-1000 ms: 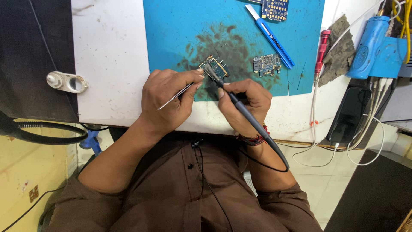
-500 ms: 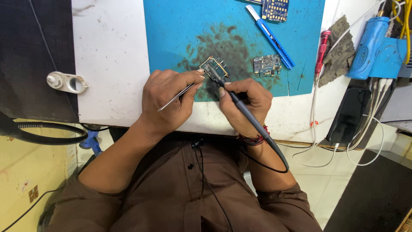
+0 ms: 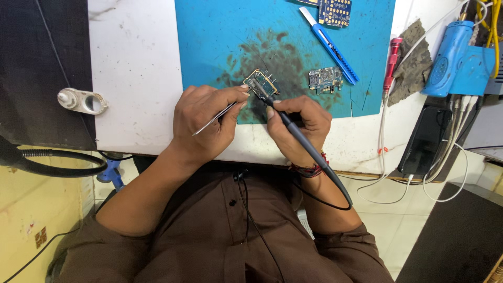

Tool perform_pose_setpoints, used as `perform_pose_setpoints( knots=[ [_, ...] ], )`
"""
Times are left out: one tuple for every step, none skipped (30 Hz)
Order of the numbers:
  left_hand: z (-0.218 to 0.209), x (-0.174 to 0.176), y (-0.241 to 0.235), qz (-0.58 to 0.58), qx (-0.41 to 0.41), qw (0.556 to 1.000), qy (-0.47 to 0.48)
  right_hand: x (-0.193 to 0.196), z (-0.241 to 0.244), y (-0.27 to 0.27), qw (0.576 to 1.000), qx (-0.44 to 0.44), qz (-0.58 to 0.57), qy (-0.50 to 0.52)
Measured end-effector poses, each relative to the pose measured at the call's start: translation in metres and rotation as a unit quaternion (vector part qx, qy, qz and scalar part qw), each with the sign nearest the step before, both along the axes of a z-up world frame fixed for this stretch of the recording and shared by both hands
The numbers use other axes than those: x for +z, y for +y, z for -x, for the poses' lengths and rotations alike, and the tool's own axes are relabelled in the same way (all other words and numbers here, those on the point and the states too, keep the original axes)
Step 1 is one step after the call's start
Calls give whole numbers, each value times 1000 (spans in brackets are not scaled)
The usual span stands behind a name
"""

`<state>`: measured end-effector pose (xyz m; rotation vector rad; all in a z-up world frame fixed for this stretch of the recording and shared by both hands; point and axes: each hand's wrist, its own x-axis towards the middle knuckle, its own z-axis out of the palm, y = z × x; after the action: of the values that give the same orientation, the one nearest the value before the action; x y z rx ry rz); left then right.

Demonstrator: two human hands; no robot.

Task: The person uses a hot air gun and tweezers to heat and reposition a small component on a circuit board. They then use a soldering iron to solder the component in place. The person also uses a desoldering pump to remove excess solder from the board.

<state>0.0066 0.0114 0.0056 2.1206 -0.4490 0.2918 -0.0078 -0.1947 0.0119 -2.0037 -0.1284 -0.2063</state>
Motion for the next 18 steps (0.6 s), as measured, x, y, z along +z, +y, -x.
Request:
perform_pose_setpoints(
  knots=[
    [0,0,0,-1,1,1000,-1,0,0,0,1000,7,1,-4],
    [0,0,0,0,0,1000,-1,1,0,-1,1000,14,2,-8],
    [0,0,0,1,-1,1000,-1,1,0,-1,1000,22,4,-12],
    [0,0,0,2,-2,1000,-1,1,0,-1,1000,18,6,-6],
    [0,0,0,2,-2,1000,-4,2,1,-1,1000,15,8,-1],
    [0,0,0,2,-2,1000,-6,2,1,-1,1000,12,10,5],
    [0,0,0,2,-3,1000,-8,2,1,-1,1000,9,7,6],
    [0,1,0,2,-3,1000,-8,2,1,0,1000,7,5,7],
    [0,1,0,2,-3,1000,-8,2,1,0,1000,4,2,8],
    [-1,2,0,2,-3,1000,-8,1,0,0,1000,9,11,1],
    [-1,2,0,0,-2,1000,-6,1,-1,0,1000,14,19,-7],
    [0,3,0,-2,0,1000,-4,1,-1,0,999,20,27,-14],
    [0,3,0,-4,1,1000,-2,0,-1,0,1000,10,19,-9],
    [0,3,0,-4,2,1000,-3,0,0,1,1000,2,11,-4],
    [0,3,0,-4,3,1000,-4,0,0,1,1000,-7,2,1],
    [0,3,-1,-4,4,1000,-5,0,-1,1,1000,6,9,-10],
    [0,3,0,-3,3,1000,-7,0,-1,0,999,19,17,-21],
    [-1,3,0,-1,1,1000,-8,1,-1,0,999,32,24,-32]
  ],
)
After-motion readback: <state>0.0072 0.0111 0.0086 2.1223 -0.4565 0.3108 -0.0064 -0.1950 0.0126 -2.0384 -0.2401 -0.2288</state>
